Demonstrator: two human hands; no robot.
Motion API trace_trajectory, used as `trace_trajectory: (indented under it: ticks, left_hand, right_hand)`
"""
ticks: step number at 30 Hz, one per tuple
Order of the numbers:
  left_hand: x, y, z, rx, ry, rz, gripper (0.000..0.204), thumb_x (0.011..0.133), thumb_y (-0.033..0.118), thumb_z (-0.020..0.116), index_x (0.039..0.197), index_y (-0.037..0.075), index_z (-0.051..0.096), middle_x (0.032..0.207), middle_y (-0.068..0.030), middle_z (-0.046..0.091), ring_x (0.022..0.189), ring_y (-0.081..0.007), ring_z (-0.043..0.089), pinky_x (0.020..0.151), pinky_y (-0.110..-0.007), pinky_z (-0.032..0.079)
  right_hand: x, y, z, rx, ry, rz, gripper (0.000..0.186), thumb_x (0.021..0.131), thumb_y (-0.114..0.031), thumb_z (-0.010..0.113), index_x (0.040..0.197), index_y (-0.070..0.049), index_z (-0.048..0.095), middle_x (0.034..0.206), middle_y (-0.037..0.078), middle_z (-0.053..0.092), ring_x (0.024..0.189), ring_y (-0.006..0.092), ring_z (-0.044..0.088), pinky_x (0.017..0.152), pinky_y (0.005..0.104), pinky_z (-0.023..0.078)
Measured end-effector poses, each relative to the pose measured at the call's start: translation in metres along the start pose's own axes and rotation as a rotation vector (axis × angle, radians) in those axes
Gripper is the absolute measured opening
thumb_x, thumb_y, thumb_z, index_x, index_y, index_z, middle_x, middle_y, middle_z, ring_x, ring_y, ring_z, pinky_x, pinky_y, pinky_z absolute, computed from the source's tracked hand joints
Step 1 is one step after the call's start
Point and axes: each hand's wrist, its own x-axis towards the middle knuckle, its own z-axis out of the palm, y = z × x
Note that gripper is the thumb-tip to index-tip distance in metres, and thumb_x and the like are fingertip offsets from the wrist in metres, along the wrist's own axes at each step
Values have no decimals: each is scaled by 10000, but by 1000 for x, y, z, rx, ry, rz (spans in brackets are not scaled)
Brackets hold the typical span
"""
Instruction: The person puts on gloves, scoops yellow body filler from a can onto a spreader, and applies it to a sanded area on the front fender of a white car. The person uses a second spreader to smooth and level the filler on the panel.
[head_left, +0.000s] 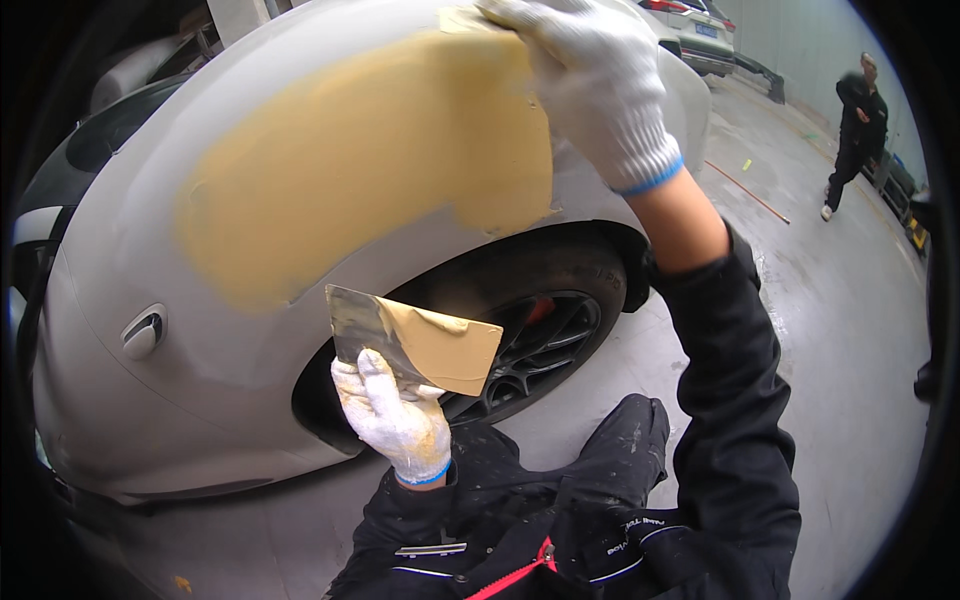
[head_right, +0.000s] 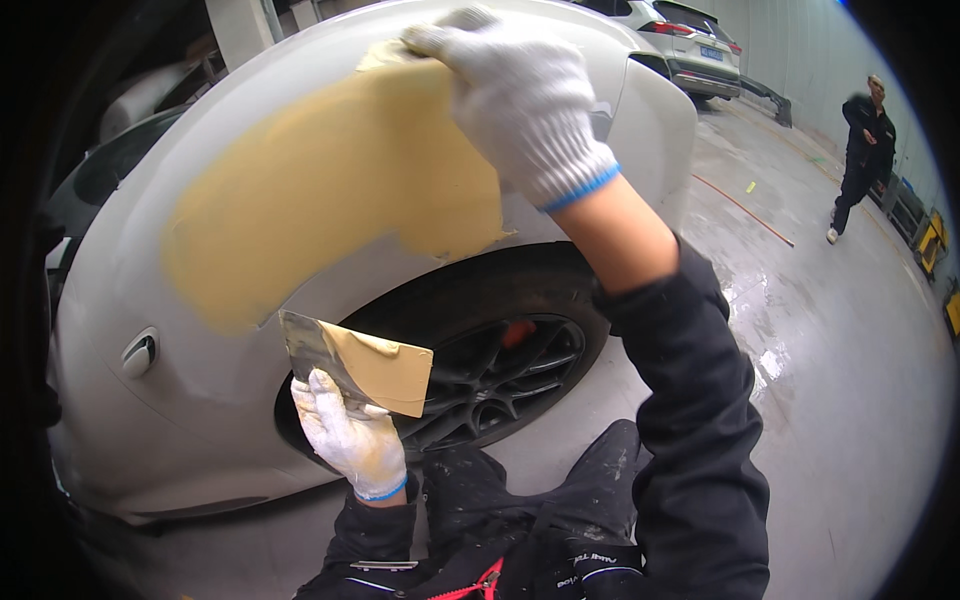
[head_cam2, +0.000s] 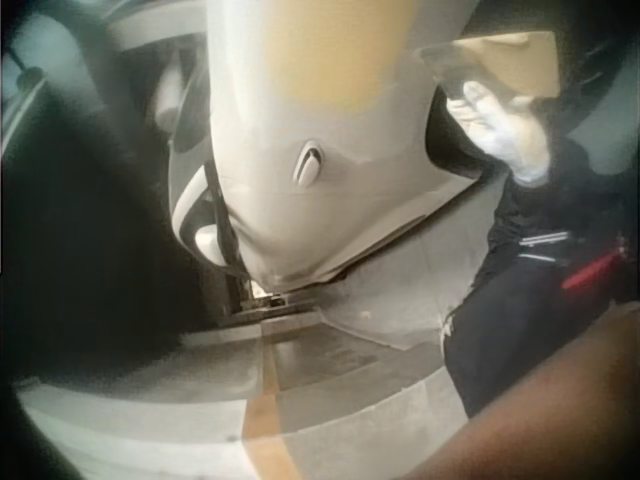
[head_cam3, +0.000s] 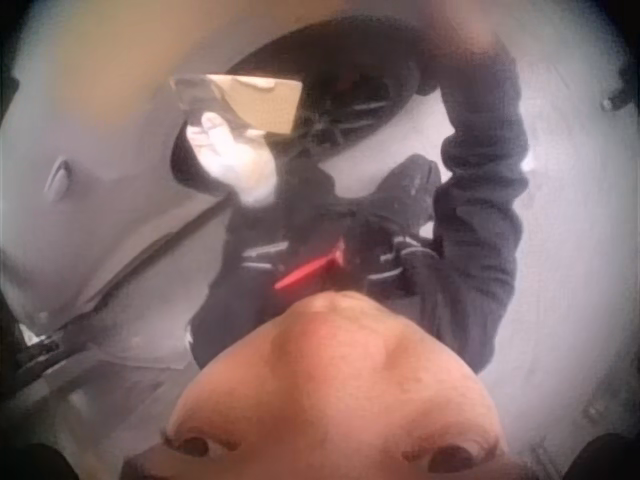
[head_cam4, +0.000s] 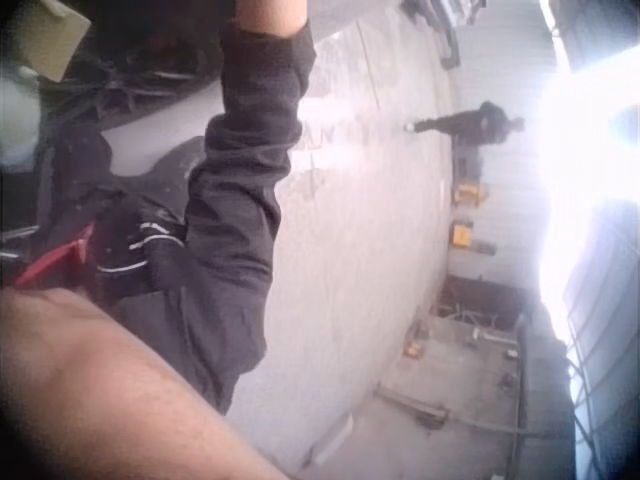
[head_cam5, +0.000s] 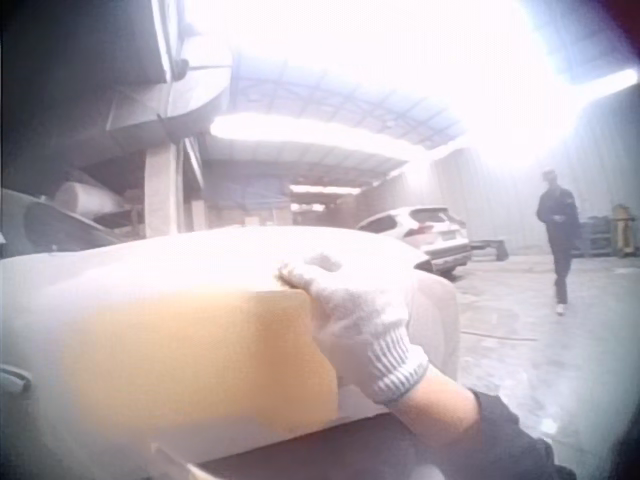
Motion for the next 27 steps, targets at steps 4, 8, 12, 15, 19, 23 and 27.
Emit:
trace_trajectory:
  ticks: [4,8,12,15,19,23,27]
  left_hand:
    - [-21,-48,34,100,44,57,166,1117,204,604,1152,51,551,905,-28,632,718,-76,594,586,-238,475]
    - [-18,-86,37,201,70,26,203,1117,242,612,1168,53,559,895,-11,612,722,-57,568,579,-225,450]
    - [-8,-102,27,296,111,45,206,1119,250,614,1185,61,565,906,-2,610,712,-47,571,551,-209,444]
    - [-11,-110,28,279,116,21,190,1122,237,610,1187,63,567,925,-6,620,708,-53,579,546,-210,447]
    - [-24,-122,34,134,55,29,176,1129,221,598,1182,56,567,929,-10,635,718,-53,595,541,-215,454]
    - [-28,-124,32,85,31,11,157,1137,193,574,1168,39,563,902,-28,652,658,-65,608,509,-213,456]
    - [-21,-116,30,112,-95,105,101,1116,150,609,1066,66,581,819,4,626,624,-36,549,530,-196,409]
  right_hand:
    - [-5,46,13,201,-60,-28,301,936,-56,632,1178,-99,807,1115,143,786,1051,328,739,935,405,587]
    - [-71,68,30,62,55,-102,292,892,-98,708,1165,-135,808,1020,67,771,845,302,745,758,358,605]
    - [-156,51,52,64,63,-129,510,730,27,773,1212,-134,815,1023,92,781,957,305,767,898,399,624]
    - [-212,34,59,133,90,-104,435,749,-21,815,1168,-138,823,1046,76,784,1034,327,767,976,476,621]
    - [-276,30,58,163,74,-40,369,837,-143,828,1201,-197,835,1192,32,773,1154,290,743,1071,467,587]
    - [-315,35,53,133,-7,-12,385,782,-87,802,1158,-162,834,1152,34,779,1106,301,755,1017,479,606]
    - [-292,38,1,196,75,-28,467,685,-14,771,1133,-131,828,1102,76,787,1019,317,781,935,478,634]
